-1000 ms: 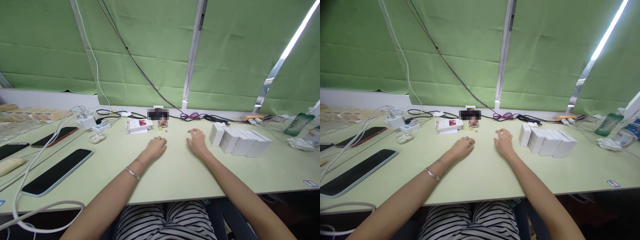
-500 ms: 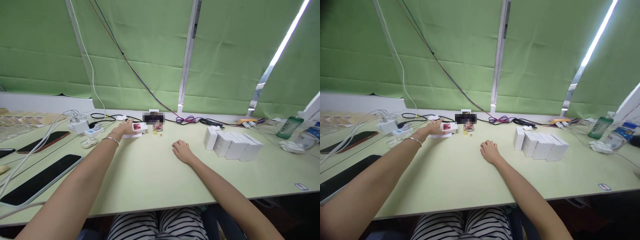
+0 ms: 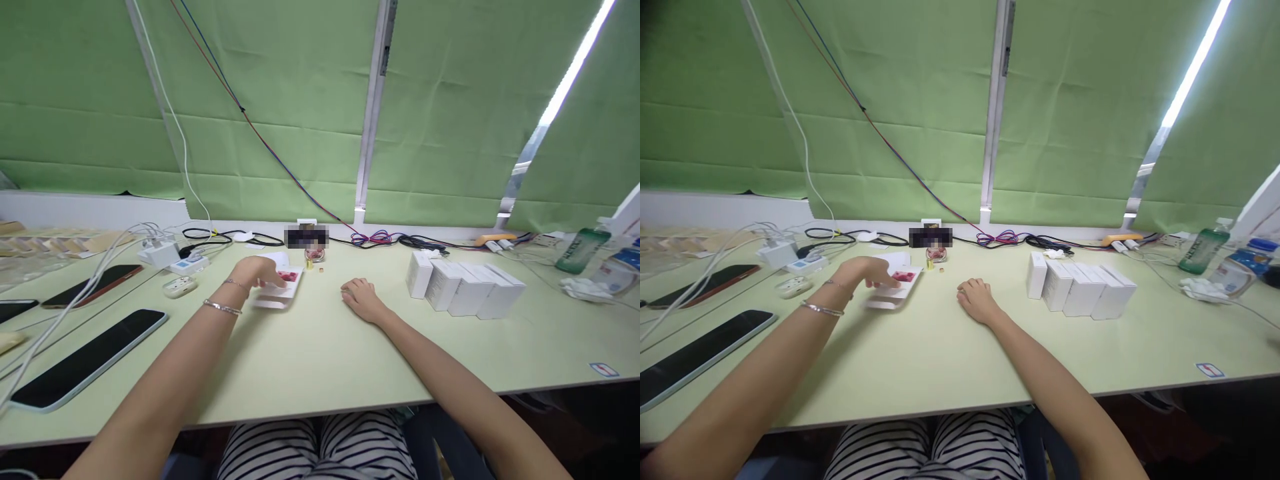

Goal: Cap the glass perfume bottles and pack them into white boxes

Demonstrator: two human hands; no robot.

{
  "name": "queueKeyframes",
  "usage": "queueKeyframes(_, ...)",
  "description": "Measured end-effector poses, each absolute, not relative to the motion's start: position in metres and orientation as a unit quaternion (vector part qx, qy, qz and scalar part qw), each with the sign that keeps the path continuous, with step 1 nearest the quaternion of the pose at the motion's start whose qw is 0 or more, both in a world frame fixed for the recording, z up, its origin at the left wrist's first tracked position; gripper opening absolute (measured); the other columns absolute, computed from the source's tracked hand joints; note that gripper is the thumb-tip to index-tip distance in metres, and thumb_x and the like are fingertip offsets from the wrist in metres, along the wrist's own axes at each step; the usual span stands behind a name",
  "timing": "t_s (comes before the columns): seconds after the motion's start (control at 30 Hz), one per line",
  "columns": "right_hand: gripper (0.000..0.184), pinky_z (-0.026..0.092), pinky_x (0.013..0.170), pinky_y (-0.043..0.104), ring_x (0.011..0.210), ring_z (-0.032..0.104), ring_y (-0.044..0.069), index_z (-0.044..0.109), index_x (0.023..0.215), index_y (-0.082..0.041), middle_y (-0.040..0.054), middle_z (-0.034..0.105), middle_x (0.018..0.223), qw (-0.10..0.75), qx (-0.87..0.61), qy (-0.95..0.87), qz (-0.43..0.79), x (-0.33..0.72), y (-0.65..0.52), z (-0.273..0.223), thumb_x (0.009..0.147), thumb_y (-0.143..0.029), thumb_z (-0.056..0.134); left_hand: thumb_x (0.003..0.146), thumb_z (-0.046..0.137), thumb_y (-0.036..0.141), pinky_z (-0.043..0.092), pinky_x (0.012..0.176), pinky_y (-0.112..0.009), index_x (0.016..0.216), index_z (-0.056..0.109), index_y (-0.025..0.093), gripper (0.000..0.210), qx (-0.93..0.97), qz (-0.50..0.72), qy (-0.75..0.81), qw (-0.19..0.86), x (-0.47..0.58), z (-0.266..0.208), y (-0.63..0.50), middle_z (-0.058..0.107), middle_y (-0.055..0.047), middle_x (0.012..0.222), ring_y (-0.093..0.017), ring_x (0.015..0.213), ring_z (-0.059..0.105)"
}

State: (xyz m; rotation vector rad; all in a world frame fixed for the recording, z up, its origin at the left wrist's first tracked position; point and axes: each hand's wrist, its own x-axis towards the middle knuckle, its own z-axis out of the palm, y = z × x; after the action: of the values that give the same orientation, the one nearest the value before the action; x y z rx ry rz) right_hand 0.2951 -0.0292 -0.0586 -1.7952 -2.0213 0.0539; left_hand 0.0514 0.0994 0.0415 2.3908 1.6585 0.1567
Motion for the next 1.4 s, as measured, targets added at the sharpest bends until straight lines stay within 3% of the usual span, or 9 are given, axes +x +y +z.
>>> queueKeyframes(0.1,0.030,0.032,0.090,0.039,0.107,0.042,0.020,0.049,0.111,-0.021,0.0069,0.053,0.112,0.259,-0.606,-0.751,0.045,0.292,-0.033,-0.055,0.090,-0.032,0.032,0.057,0.060,0.057,0.046,0.066,-0.034,0.062,0.063,0.017,0.040,0.840,-0.140,0.460,0.252,0.070,0.050,0.069,0.067,-0.010,0.068,-0.025,0.067,0.062)
queueKeyframes(0.23,0.031,0.033,0.092,0.037,0.105,0.046,0.018,0.047,0.113,-0.020,0.0068,0.054,0.111,0.311,-0.576,-0.754,0.050,0.290,-0.038,-0.051,0.091,-0.033,0.030,0.063,0.056,0.044,0.045,0.073,-0.035,0.090,0.062,0.018,0.038,0.896,-0.013,0.404,0.183,0.072,0.044,0.043,0.066,-0.010,0.093,-0.026,0.084,0.060)
queueKeyframes(0.33,0.031,0.035,0.090,0.036,0.102,0.048,0.018,0.050,0.109,-0.019,0.0075,0.056,0.108,0.349,-0.586,-0.731,0.036,0.292,-0.037,-0.050,0.091,-0.032,0.028,0.058,0.062,0.033,0.042,0.085,-0.029,0.122,0.045,0.025,0.067,0.931,0.035,0.297,0.208,0.065,0.031,0.036,0.049,-0.006,0.128,-0.024,0.109,0.050)
queueKeyframes(0.4,0.030,0.035,0.089,0.036,0.100,0.049,0.018,0.051,0.106,-0.018,0.0075,0.057,0.106,0.356,-0.594,-0.721,0.035,0.294,-0.035,-0.050,0.091,-0.032,0.029,0.055,0.067,0.030,0.040,0.089,-0.028,0.128,0.039,0.029,0.078,0.945,0.001,0.218,0.243,0.064,0.021,0.035,0.041,-0.003,0.135,-0.024,0.116,0.045)
queueKeyframes(0.57,0.031,0.036,0.089,0.034,0.098,0.050,0.017,0.053,0.102,-0.018,0.0061,0.059,0.103,0.369,-0.601,-0.707,0.061,0.298,-0.030,-0.054,0.091,-0.032,0.027,0.063,0.063,0.042,0.035,0.091,-0.038,0.125,0.044,0.035,0.065,0.953,0.024,0.266,0.146,0.068,0.001,0.036,0.049,-0.004,0.126,-0.029,0.113,0.044)
queueKeyframes(0.7,0.036,0.036,0.092,0.034,0.104,0.049,0.017,0.047,0.114,-0.016,0.0092,0.053,0.114,0.363,-0.603,-0.700,0.118,0.300,-0.028,-0.059,0.090,-0.036,0.030,0.070,0.053,0.053,0.034,0.088,-0.040,0.121,0.048,0.027,0.057,0.934,0.066,0.344,0.076,0.070,-0.010,0.037,0.051,-0.010,0.114,-0.029,0.105,0.045)
queueKeyframes(0.87,0.049,0.036,0.096,0.038,0.113,0.045,0.020,0.039,0.125,-0.018,0.0119,0.042,0.129,0.326,-0.592,-0.706,0.215,0.311,-0.030,-0.057,0.083,-0.044,0.044,0.061,0.055,0.066,0.030,0.095,-0.040,0.121,0.042,0.016,0.079,0.933,0.085,0.332,0.113,0.069,-0.022,0.039,0.041,-0.016,0.125,-0.032,0.117,0.036)
queueKeyframes(1.07,0.090,0.031,0.100,0.042,0.122,0.037,0.025,0.025,0.135,-0.021,0.0125,0.036,0.135,0.280,-0.560,-0.719,0.301,0.327,-0.036,-0.049,0.062,-0.047,0.069,0.057,0.062,0.061,0.034,0.092,-0.037,0.122,0.037,0.017,0.083,0.926,0.095,0.326,0.168,0.069,-0.022,0.041,0.044,-0.014,0.125,-0.032,0.117,0.040)
queueKeyframes(1.4,0.096,0.030,0.102,0.041,0.123,0.035,0.025,0.025,0.136,-0.020,0.0112,0.029,0.140,0.268,-0.560,-0.735,0.273,0.324,-0.037,-0.051,0.057,-0.045,0.073,0.055,0.064,0.060,0.040,0.081,-0.036,0.112,0.042,0.019,0.074,0.919,0.117,0.321,0.199,0.067,-0.021,0.040,0.048,-0.009,0.110,-0.029,0.100,0.049)
